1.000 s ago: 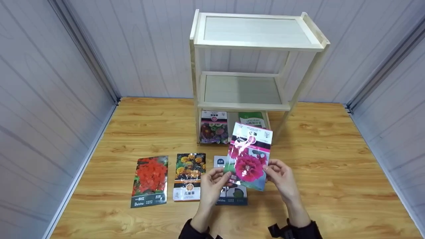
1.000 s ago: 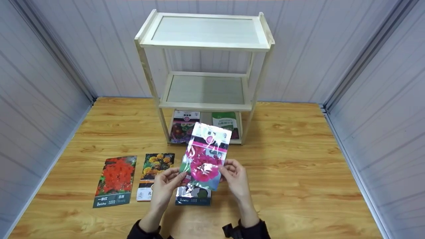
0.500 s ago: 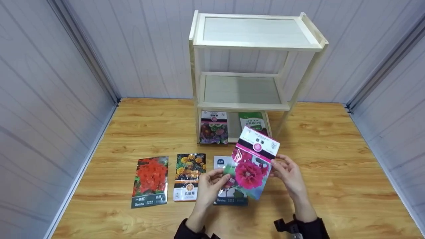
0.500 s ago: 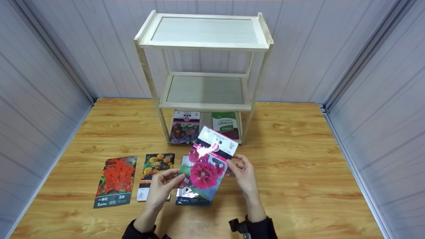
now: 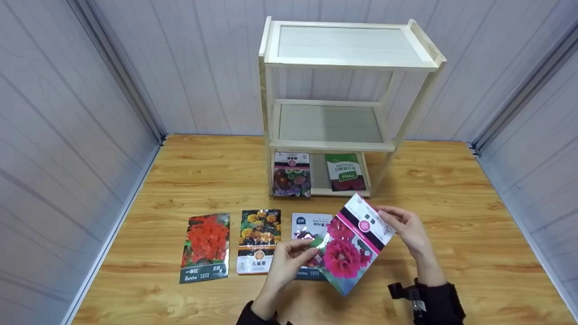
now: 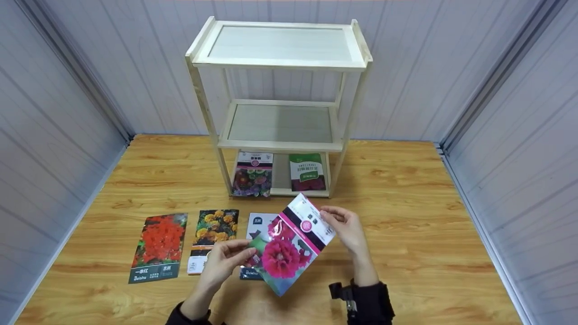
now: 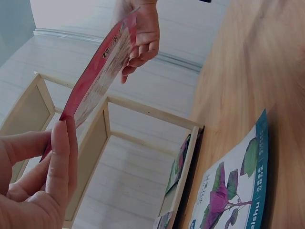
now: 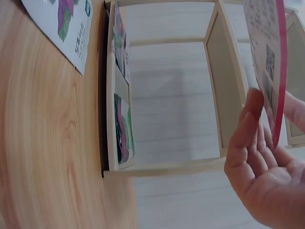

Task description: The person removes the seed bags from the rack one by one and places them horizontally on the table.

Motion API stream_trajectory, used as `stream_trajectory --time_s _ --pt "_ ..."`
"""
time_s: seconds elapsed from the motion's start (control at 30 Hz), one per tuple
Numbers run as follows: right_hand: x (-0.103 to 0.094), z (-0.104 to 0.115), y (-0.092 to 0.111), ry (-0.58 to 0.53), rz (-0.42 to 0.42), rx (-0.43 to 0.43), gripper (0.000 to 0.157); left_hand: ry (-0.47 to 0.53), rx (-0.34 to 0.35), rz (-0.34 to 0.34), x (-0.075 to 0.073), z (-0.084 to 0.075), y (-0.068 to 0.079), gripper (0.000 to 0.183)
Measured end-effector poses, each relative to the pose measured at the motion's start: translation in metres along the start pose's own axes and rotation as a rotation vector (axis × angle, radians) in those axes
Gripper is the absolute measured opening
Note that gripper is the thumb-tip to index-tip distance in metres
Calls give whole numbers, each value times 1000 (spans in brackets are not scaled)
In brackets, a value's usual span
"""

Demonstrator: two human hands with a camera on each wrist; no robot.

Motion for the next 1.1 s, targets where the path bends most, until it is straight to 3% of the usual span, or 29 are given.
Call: stream_trajectory --time_s 0.13,0.27,0.53,0.73,0.9,1.03,1.1 --pt "57 60 25 130 -1 83 35 -8 -26 9 1 5 -1 24" --pt "72 68 33 145 1 157 32 -2 -47 6 -1 4 -1 25" --pt "71 54 38 51 11 149 27 -15 -27 -57 -12 12 -7 25" --pt "64 56 41 47 -96 118 17 35 -15 -101 -11 18 -6 26" --pt "57 67 41 -30 -247 77 12 129 -43 -97 0 22 -2 34" --pt "52 66 37 -108 -238 -19 18 114 -59 -72 14 24 1 38" --pt "30 40 28 -143 -210 -70 19 129 -66 -62 21 25 1 36"
Point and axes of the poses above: each hand's wrist, its own y-axis away from the middle knuckle, its own x-axis out of the palm, z = x × y, the point moved 9 cm from there along -y, towards the middle knuckle, and after that the axes turned 14 degrees about -y, right-handed, at the moved point
